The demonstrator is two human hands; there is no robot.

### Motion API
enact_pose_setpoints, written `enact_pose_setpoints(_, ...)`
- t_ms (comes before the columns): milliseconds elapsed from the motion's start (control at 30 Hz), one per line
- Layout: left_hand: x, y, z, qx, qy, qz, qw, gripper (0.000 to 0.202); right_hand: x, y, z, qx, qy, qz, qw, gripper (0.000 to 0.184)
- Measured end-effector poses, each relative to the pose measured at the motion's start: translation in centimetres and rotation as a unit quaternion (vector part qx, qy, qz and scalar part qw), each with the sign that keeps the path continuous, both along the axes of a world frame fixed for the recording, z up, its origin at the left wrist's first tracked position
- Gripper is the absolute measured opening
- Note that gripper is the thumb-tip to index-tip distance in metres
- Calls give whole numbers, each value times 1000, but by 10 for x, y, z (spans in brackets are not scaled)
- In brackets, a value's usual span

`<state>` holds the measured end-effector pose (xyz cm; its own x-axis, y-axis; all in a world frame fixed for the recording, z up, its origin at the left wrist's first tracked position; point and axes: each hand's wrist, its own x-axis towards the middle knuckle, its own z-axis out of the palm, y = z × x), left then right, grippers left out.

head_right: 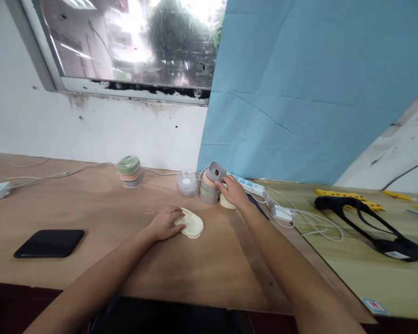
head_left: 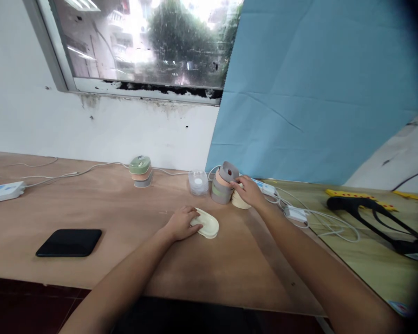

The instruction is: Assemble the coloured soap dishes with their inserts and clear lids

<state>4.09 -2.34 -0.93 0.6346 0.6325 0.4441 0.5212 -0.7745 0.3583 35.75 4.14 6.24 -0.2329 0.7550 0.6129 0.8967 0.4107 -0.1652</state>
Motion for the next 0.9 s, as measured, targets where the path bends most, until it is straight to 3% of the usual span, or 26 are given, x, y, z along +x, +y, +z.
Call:
enact_pose_setpoints(467,-1,2,-2,-5,22,8,1000,43,0,-2,-10,37,74,21,996,38)
enact_pose_setpoints(567,-3,1,-2,-16,33,18,999,58,-9,-15,-6,118,150,-32,981,38)
enact_pose_setpoints(667,-4,1,-3,-26,49,17,998,83,-28,-38,-2,206,247,-63,945,37)
enact_pose_setpoints(767,-3,2,-5,-31,75,25,996,89,-52,-62,-7,171,242,8,955,33)
enact_pose_setpoints(900,-2,1,-3,-24,100,96,990,87,-78,-79,-31,39,140,143,979,26)
